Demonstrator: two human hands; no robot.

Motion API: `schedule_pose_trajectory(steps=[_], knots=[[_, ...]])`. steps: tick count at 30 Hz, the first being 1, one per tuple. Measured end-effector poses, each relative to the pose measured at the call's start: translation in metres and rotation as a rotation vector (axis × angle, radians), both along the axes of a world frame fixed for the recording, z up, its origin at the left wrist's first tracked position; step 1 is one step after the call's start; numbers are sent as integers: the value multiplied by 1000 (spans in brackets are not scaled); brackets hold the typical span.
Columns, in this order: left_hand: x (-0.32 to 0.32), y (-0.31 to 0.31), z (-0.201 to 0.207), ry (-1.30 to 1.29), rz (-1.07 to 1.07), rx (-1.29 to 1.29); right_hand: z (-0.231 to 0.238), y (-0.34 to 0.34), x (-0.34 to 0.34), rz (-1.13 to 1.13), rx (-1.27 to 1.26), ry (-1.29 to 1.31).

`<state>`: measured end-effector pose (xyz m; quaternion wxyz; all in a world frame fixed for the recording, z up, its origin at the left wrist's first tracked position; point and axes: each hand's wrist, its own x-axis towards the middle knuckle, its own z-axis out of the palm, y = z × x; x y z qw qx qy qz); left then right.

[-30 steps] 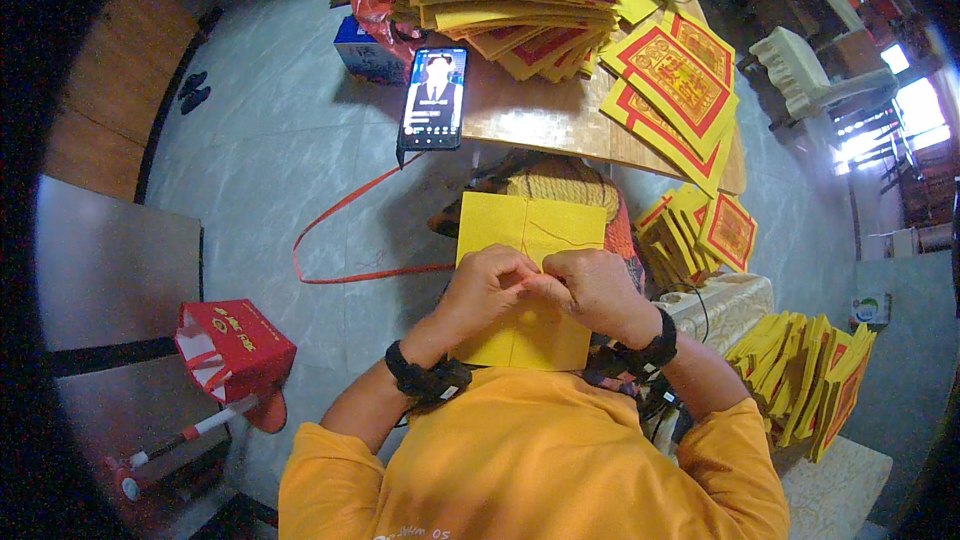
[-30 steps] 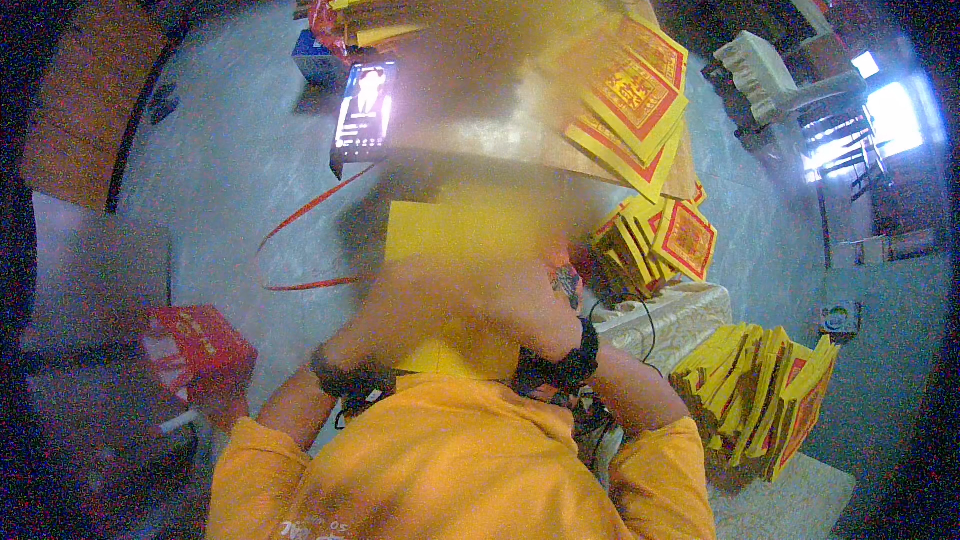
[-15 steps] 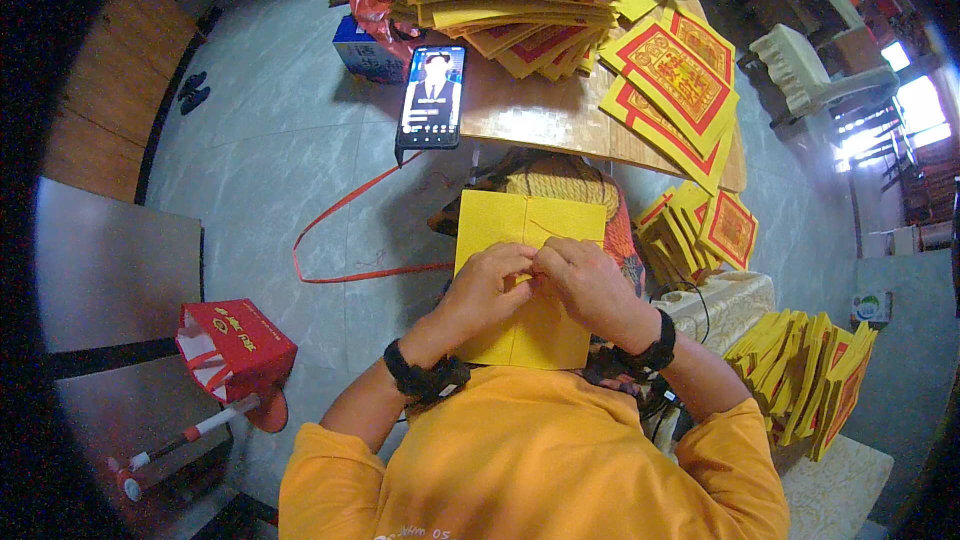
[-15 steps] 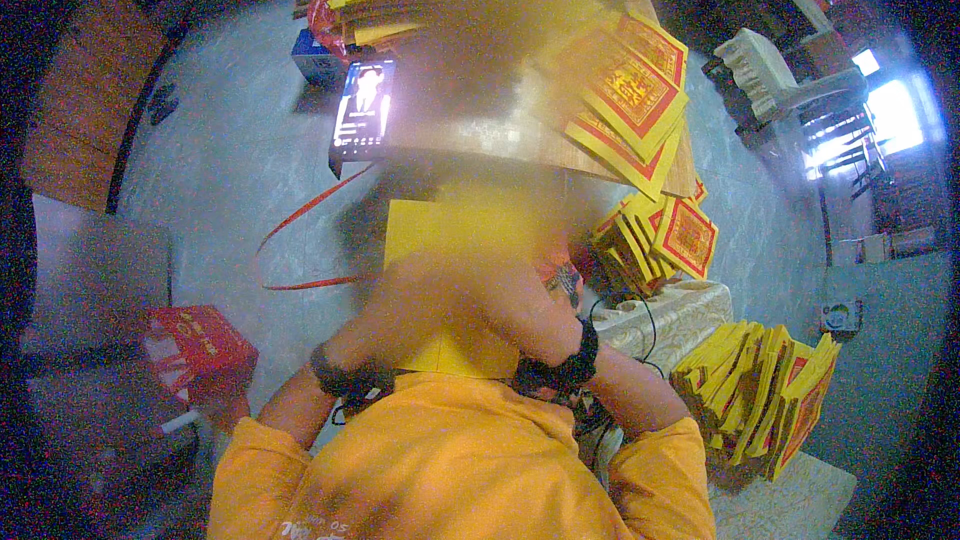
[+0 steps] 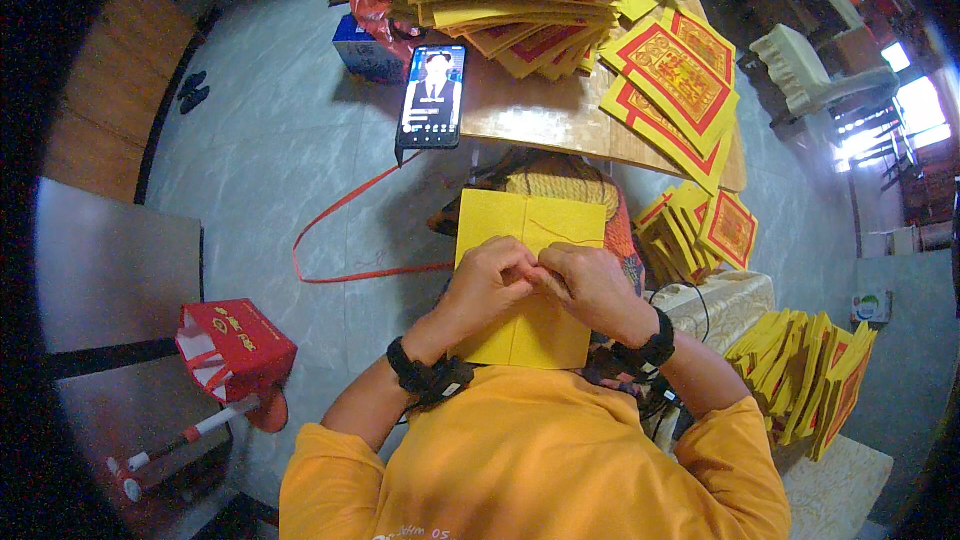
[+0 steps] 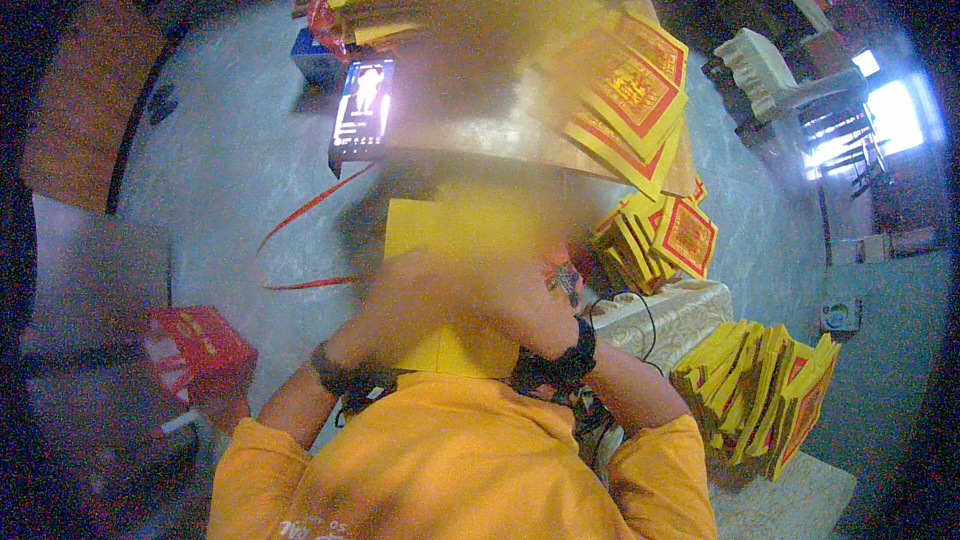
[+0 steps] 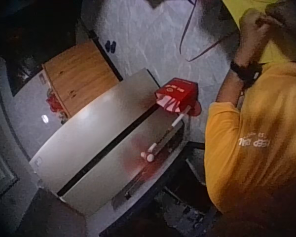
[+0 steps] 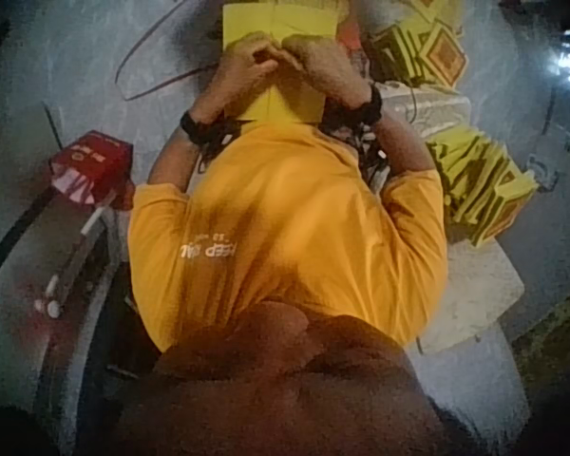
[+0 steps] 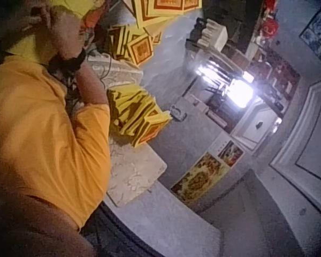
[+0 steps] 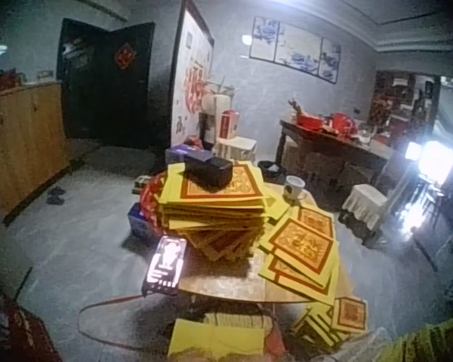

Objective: The person folds yellow sheets of joss paper by hand and places them into stacks on a table.

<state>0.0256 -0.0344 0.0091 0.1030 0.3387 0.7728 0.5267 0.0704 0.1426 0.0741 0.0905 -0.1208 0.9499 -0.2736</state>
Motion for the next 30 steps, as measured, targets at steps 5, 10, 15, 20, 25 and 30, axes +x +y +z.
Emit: schedule_pose_trajectory(steps=[5, 10, 15, 20, 25, 30], knots=[[-3, 2, -1, -50, -4, -41, -39, 12, 8, 40, -176, 236], [2, -13, 9, -85, 128, -47, -16, 2, -8, 127, -77, 185], [-5, -61, 12, -27, 404, -8, -28, 8, -16, 110, -114, 151], [14, -90, -18, -623, 330, 63, -14, 39, -2, -63, -116, 321], [16, -85, -12, -854, 194, 42, -22, 52, 50, 42, 31, 236], [17, -71, -10, -843, 65, 107, -13, 20, 87, 255, -49, 99]])
